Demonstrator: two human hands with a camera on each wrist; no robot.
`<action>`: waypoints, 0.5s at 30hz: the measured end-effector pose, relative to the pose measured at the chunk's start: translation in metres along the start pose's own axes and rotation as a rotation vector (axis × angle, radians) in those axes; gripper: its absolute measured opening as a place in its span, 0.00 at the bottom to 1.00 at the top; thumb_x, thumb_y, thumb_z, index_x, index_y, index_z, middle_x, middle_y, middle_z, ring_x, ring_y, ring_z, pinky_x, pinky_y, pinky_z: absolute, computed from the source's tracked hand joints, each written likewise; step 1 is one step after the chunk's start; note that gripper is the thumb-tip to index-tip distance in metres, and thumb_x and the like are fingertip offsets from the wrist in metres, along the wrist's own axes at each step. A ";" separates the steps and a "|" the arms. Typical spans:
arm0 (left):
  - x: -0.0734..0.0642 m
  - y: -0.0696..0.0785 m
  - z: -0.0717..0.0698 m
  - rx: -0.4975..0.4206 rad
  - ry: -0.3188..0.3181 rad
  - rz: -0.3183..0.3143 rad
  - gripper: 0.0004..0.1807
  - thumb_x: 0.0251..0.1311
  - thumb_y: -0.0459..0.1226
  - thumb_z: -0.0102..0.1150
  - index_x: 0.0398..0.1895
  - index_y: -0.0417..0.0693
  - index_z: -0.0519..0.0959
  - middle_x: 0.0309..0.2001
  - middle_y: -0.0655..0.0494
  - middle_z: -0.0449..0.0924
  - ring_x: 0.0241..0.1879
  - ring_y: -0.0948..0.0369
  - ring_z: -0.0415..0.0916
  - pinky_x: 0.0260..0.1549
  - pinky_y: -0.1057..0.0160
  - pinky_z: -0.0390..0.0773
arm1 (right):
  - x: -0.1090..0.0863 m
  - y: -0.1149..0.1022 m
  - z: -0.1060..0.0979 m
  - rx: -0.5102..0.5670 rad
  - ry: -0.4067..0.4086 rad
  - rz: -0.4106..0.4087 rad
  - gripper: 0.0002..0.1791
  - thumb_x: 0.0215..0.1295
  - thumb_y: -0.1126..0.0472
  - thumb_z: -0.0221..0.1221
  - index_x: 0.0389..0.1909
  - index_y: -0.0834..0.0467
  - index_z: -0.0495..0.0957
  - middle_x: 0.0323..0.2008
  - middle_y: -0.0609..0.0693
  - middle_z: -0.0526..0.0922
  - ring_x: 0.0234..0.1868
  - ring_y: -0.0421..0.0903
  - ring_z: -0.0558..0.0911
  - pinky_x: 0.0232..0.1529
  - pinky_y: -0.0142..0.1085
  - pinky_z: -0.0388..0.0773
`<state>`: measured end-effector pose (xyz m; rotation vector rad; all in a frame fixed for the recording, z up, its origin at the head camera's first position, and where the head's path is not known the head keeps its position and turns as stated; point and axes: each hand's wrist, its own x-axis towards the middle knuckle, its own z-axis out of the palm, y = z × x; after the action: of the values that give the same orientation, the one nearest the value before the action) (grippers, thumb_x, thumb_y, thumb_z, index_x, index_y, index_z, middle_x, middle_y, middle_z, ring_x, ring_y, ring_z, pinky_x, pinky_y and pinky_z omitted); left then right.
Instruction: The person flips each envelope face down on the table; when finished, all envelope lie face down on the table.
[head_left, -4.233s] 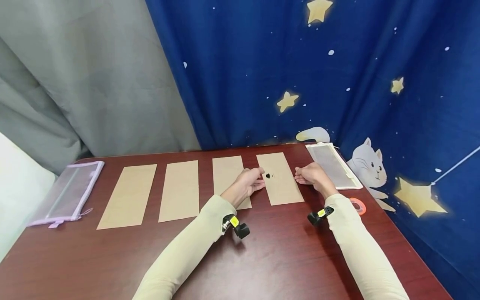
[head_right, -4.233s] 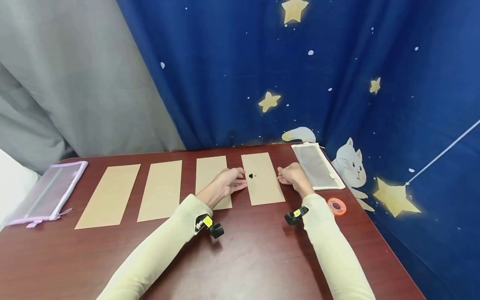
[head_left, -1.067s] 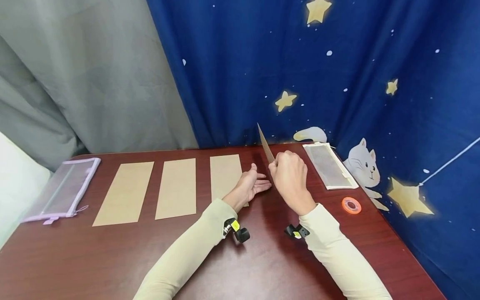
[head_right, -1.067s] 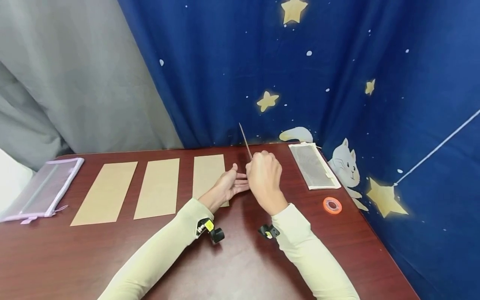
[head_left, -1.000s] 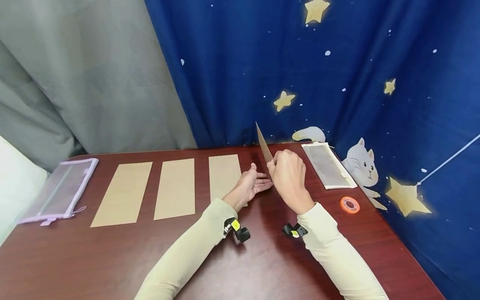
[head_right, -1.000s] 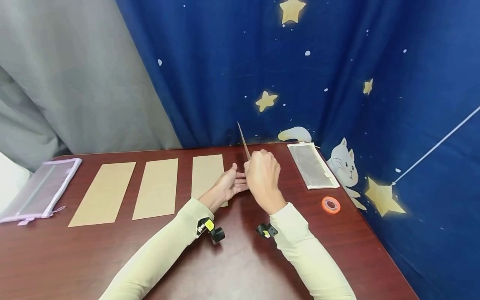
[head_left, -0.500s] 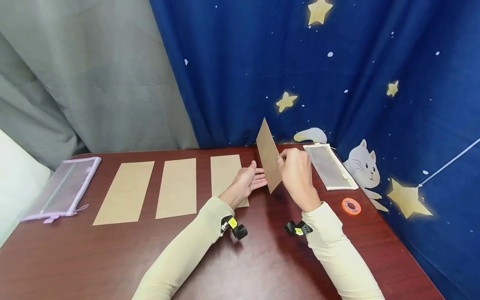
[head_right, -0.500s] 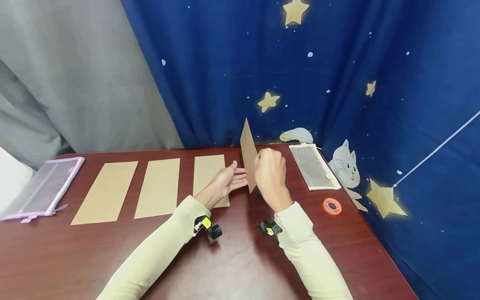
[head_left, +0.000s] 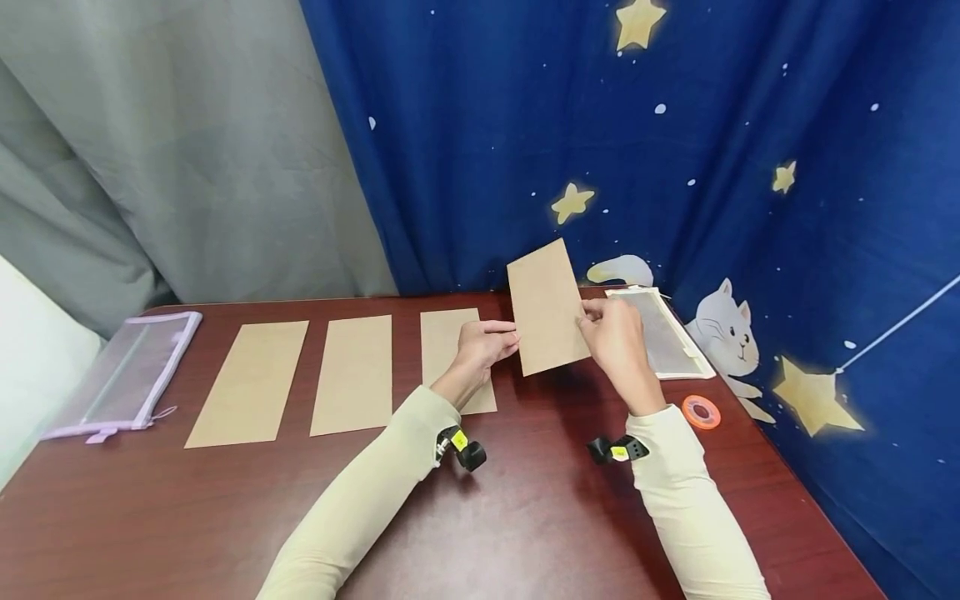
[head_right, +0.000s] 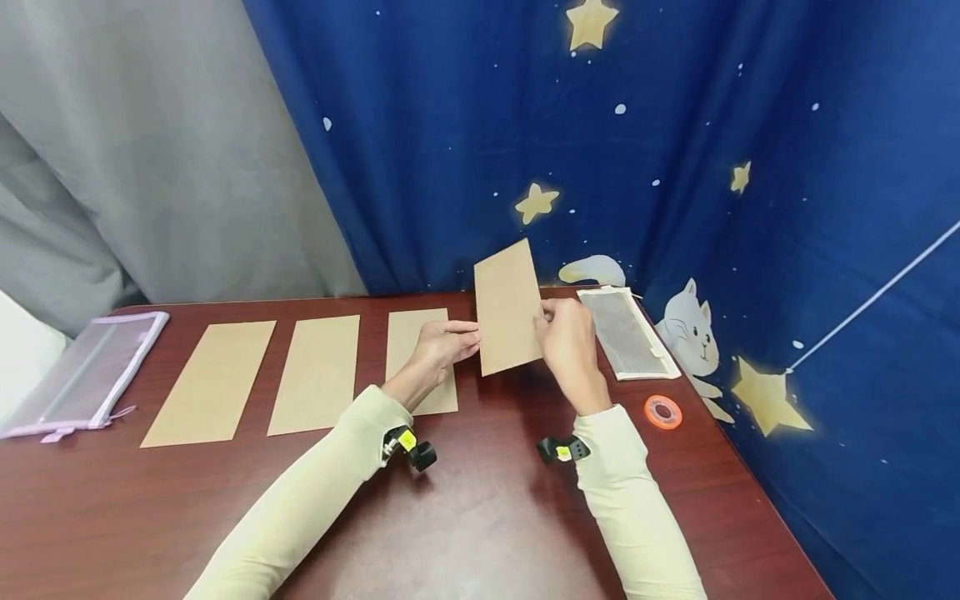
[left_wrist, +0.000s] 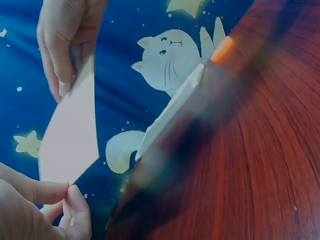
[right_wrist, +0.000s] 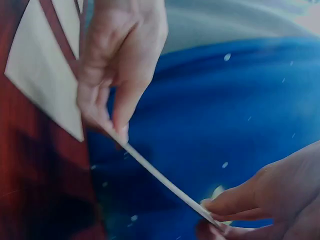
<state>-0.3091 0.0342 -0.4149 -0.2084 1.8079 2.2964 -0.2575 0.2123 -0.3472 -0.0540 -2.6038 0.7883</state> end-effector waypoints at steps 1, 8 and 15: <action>0.001 -0.001 0.000 0.013 0.005 0.009 0.14 0.56 0.19 0.65 0.46 0.28 0.84 0.32 0.49 0.84 0.26 0.66 0.80 0.41 0.65 0.89 | 0.001 0.005 0.002 0.021 0.007 0.016 0.11 0.63 0.67 0.63 0.44 0.66 0.87 0.35 0.62 0.89 0.37 0.58 0.86 0.35 0.43 0.79; 0.003 -0.013 0.000 0.211 0.043 0.049 0.10 0.52 0.21 0.67 0.39 0.32 0.87 0.38 0.40 0.89 0.28 0.63 0.86 0.41 0.61 0.90 | 0.005 0.042 0.021 0.063 -0.036 0.120 0.06 0.59 0.67 0.65 0.32 0.65 0.89 0.28 0.60 0.89 0.28 0.49 0.85 0.26 0.31 0.75; 0.007 -0.020 0.000 0.455 0.037 0.087 0.06 0.50 0.24 0.71 0.33 0.32 0.87 0.34 0.41 0.89 0.31 0.53 0.89 0.34 0.62 0.90 | 0.006 0.069 0.041 0.102 -0.210 0.248 0.08 0.61 0.66 0.65 0.34 0.67 0.89 0.25 0.58 0.89 0.19 0.36 0.83 0.20 0.22 0.73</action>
<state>-0.3108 0.0391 -0.4354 -0.0982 2.3349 1.8707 -0.2856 0.2492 -0.4128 -0.2839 -2.7836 1.0644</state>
